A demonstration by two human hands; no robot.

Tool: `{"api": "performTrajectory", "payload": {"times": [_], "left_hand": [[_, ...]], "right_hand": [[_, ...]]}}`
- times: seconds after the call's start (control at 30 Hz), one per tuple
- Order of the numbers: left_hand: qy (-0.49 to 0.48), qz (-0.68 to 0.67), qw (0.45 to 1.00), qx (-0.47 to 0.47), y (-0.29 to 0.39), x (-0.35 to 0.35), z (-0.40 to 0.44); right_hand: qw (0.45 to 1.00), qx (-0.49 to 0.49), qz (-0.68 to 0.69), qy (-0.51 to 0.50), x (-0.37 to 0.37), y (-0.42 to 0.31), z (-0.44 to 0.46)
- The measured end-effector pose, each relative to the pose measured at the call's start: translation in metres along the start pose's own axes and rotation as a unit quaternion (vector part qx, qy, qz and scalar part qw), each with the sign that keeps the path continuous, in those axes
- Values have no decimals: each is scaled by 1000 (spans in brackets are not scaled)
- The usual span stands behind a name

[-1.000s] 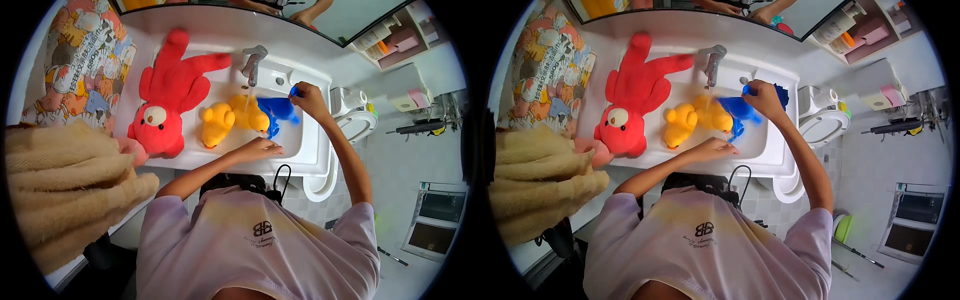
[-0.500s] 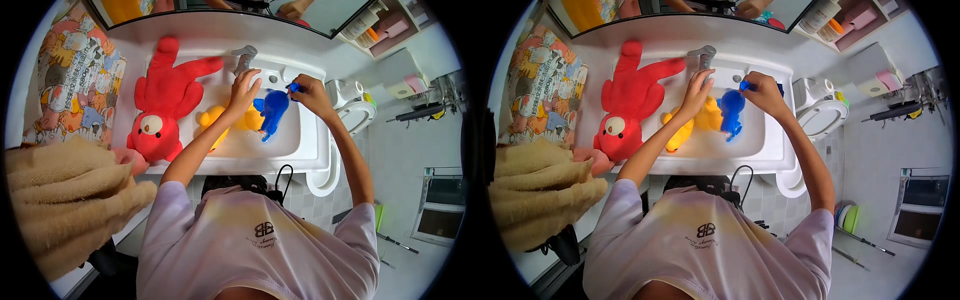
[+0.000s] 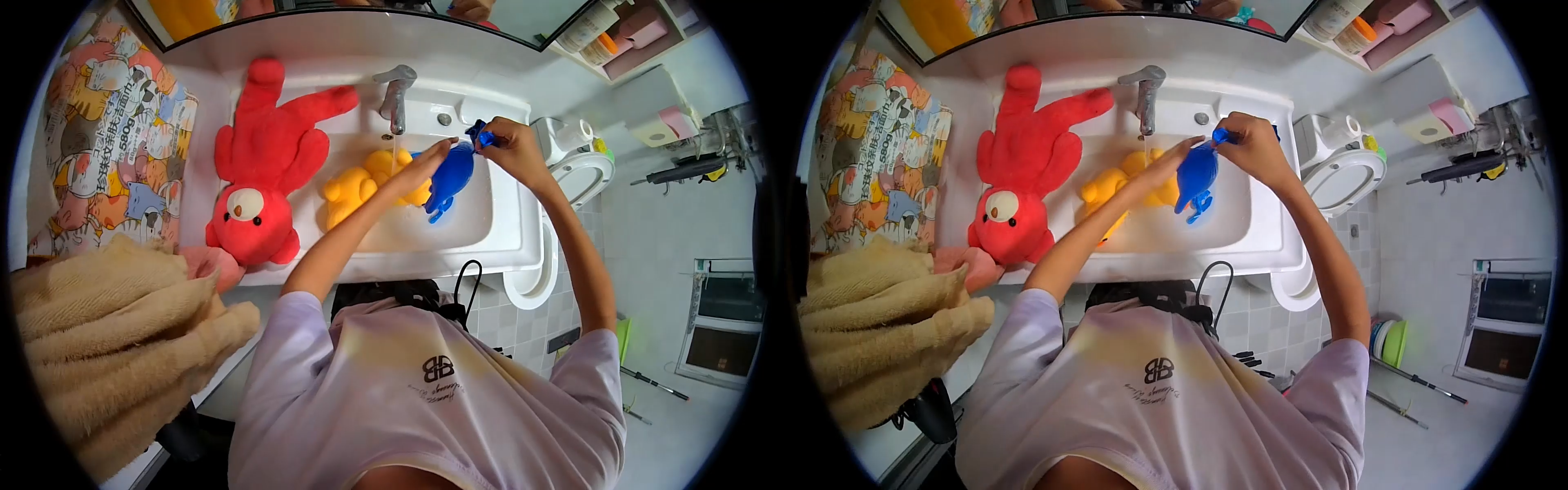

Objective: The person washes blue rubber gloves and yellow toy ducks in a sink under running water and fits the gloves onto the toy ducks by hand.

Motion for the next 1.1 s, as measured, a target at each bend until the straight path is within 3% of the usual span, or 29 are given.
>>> {"api": "performTrajectory", "payload": {"times": [0.07,0.1,0.17,0.2,0.23,0.27,0.3,0.33,0.4,0.43,0.5,0.6,0.67,0.7,0.77,0.93,1.0,1.03,1.1], "left_hand": [[34,-81,991,-105,-29,-9,8],[87,-73,988,-103,-21,-22,-3],[226,16,962,-154,-26,-57,-19],[292,157,926,-181,-52,-82,-26],[125,98,955,-249,-29,-100,-55],[-132,207,962,-124,-10,-108,-70],[-377,295,878,14,0,-111,-83],[-376,294,879,15,6,-107,-89],[-305,129,943,-12,17,-97,-93],[-305,129,943,-13,23,-90,-94],[-101,35,987,-122,39,-71,-93],[-43,42,991,-115,59,-42,-97],[90,-103,973,-186,56,-20,-93],[90,-98,973,-188,62,-17,-94],[235,-80,940,-234,72,-10,-97],[193,103,944,-247,71,-4,-58],[-16,16,998,-58,79,-5,-40],[-15,15,998,-59,86,-3,-33],[-234,47,951,198,91,-6,-25]], "right_hand": [[997,-15,68,25,-3,5,4],[999,-15,37,25,-1,4,7],[999,-38,28,26,0,9,17],[998,-62,18,29,1,14,22],[998,-55,-34,28,0,21,28],[998,-54,-34,26,0,21,30],[997,-43,-57,24,0,21,31],[996,-32,-79,22,-1,20,30],[995,-16,-93,22,6,16,17],[994,-2,-108,26,12,17,11],[996,-48,-68,33,18,32,1],[994,-103,5,40,17,25,-2],[999,-17,14,42,17,9,2],[999,-14,15,45,19,2,4],[999,27,19,37,21,-13,5],[993,44,105,-30,24,-41,-9],[991,92,66,-75,25,-50,-16],[988,113,62,-84,24,-50,-19],[990,89,73,-80,21,-53,-26]]}}
Point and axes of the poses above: each hand's wrist, its own z-axis towards the middle knuckle, its own x-axis out of the back of the hand, y = z × x, the point moved 1 cm from there along z, towards the middle knuckle, and after that the axes turned 9 degrees about -z, right-handed, at the moved point
